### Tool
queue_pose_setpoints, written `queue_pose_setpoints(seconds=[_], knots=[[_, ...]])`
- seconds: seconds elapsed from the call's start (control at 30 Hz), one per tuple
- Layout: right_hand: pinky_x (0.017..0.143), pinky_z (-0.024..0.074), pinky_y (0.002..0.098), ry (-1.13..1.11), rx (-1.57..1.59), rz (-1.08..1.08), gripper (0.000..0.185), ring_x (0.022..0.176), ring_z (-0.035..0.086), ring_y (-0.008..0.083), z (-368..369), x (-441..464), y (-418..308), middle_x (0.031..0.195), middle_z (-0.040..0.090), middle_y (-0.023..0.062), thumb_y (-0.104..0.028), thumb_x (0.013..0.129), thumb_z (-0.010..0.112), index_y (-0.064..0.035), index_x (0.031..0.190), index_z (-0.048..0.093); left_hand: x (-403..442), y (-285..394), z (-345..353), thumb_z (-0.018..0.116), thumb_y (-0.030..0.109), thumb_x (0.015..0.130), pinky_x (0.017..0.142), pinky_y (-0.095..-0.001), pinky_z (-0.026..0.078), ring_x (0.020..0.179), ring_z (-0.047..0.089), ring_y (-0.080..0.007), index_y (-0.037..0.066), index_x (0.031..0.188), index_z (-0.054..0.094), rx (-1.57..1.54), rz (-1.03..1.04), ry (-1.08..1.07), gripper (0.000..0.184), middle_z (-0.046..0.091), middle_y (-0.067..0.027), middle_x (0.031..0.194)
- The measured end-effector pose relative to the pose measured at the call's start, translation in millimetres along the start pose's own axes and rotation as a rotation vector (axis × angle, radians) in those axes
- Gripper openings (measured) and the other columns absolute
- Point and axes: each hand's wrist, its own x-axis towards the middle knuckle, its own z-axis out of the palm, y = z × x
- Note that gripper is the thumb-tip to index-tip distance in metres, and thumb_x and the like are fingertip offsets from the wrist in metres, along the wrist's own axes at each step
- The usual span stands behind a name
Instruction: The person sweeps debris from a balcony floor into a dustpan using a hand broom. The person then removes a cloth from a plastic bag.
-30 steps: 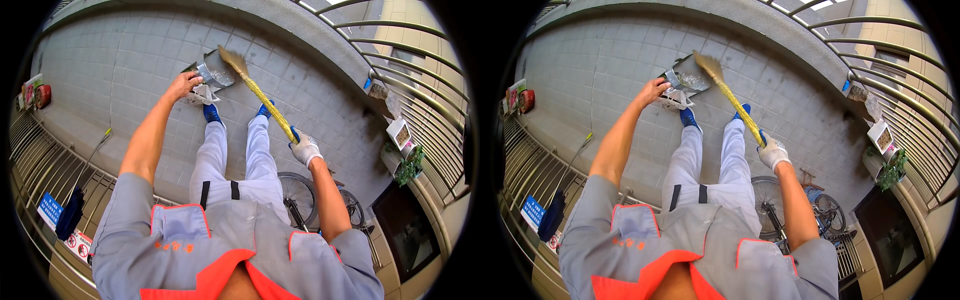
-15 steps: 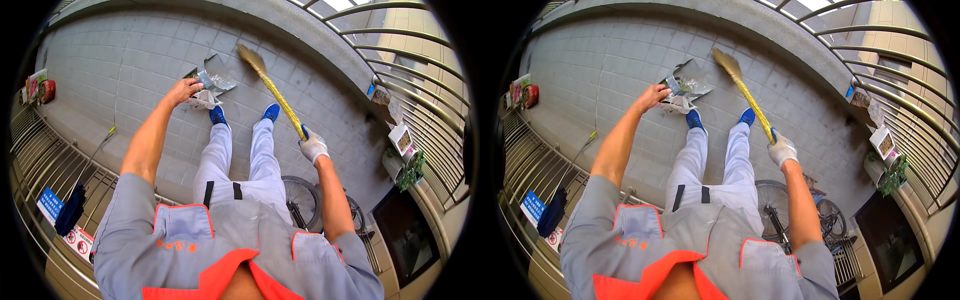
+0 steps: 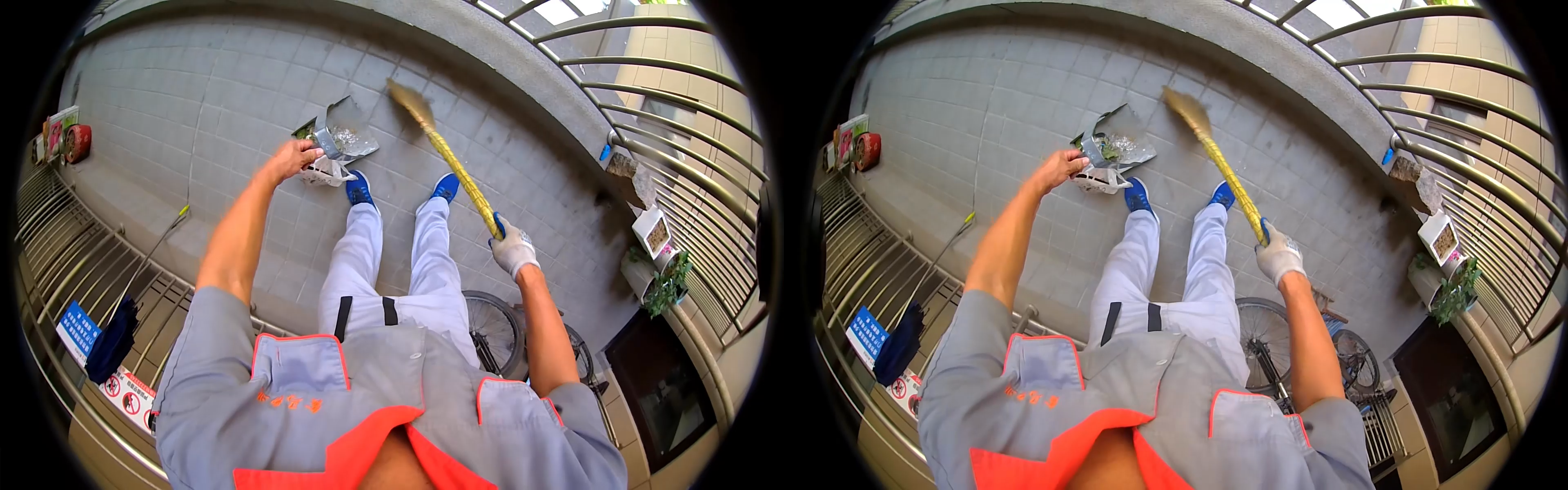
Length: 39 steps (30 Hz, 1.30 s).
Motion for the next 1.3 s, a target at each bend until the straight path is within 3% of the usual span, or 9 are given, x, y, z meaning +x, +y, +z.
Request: queue_pose_setpoints(seconds=[0.27,0.53,0.6,0.67,0.73,0.87,1.07,1.17,1.3], knots=[[0.101,0.0467,0.0445,-0.151,-0.129,-0.127,0.055,0.12,0.059,0.0363,50,63,-74,0.13,0.061,0.0201,-0.018,0.09,0.047,-0.0148,0.144,0.048,-2,-44,-13,0.064,0.036,0.096,0.058,-0.0264,0.038,0.064,0.045,-0.0086,0.008,0.081,0.062,-0.149,-0.038,-0.021,0.032,0.052,0.0038,0.068],[0.097,0.048,0.0452,0.031,0.065,-0.013,0.063,0.116,0.06,0.0381,68,-72,38,0.122,0.064,0.0223,-0.024,0.086,0.064,-0.0213,0.146,0.046,-33,-64,-17,0.064,0.04,0.093,0.06,-0.0294,0.038,0.065,0.045,-0.0105,0.006,0.082,0.062,-0.005,0.024,-0.035,0.036,0.052,0.0018,0.07],[0.084,0.0539,0.0406,0.246,0.104,0.05,0.064,0.098,0.069,0.0343,97,-93,77,0.11,0.069,0.0212,-0.017,0.085,0.066,-0.0226,0.146,0.048,-30,-87,-22,0.059,0.047,0.094,0.06,-0.0291,0.038,0.065,0.045,-0.0116,0.007,0.081,0.062,-0.105,0.062,-0.08,0.042,0.052,0.0008,0.071],[0.06,0.055,0.0399,0.252,0.204,0.151,0.066,0.064,0.067,0.0239,128,-88,108,0.084,0.07,0.0136,-0.012,0.085,0.065,-0.0237,0.147,0.046,-30,-97,-28,0.056,0.053,0.094,0.06,-0.0292,0.037,0.064,0.045,-0.0121,0.008,0.079,0.062,-0.102,0.017,-0.066,0.048,0.051,0.0005,0.07],[0.041,0.0451,0.0367,0.239,0.648,0.411,0.057,0.045,0.052,0.0133,137,-79,100,0.064,0.059,0.0035,-0.011,0.087,0.062,-0.0236,0.142,0.053,-30,-107,-35,0.052,0.059,0.094,0.059,-0.0293,0.036,0.063,0.045,-0.0126,0.008,0.078,0.061,-0.098,-0.043,-0.041,0.054,0.051,0.0002,0.068],[0.038,0.0386,0.0343,0.081,1.209,0.652,0.028,0.043,0.047,0.0154,171,3,109,0.058,0.05,0.0014,-0.011,0.091,0.062,-0.0206,0.117,0.057,-41,-92,-42,0.048,0.073,0.089,0.057,-0.0308,0.035,0.06,0.044,-0.0137,0.008,0.071,0.059,0.092,-0.071,0.089,0.068,0.049,-0.0008,0.064],[0.041,0.0456,0.0369,-0.043,0.638,0.332,0.048,0.048,0.057,0.0178,175,2,21,0.064,0.058,0.0056,-0.011,0.087,0.059,-0.0165,0.135,0.054,-23,-76,-24,0.051,0.073,0.087,0.058,-0.0331,0.039,0.063,0.05,-0.0158,0.003,0.077,0.065,0.252,-0.132,0.107,0.073,0.056,-0.0037,0.067],[0.043,0.0473,0.0364,-0.117,0.52,0.211,0.05,0.05,0.058,0.0176,173,-3,-21,0.067,0.06,0.0061,-0.016,0.087,0.06,-0.0178,0.137,0.053,-27,-59,-23,0.056,0.072,0.086,0.069,-0.032,0.047,0.073,0.058,-0.0175,0.001,0.091,0.073,0.241,-0.167,0.164,0.073,0.067,-0.0077,0.078],[0.044,0.0472,0.0341,-0.285,0.461,0.024,0.051,0.052,0.058,0.0155,157,-18,-75,0.069,0.061,0.0052,-0.019,0.087,0.063,-0.0194,0.137,0.054,-20,-84,-27,0.057,0.072,0.085,0.069,-0.0316,0.047,0.073,0.058,-0.0168,0.002,0.09,0.073,0.204,-0.14,0.164,0.072,0.067,-0.0066,0.077]])
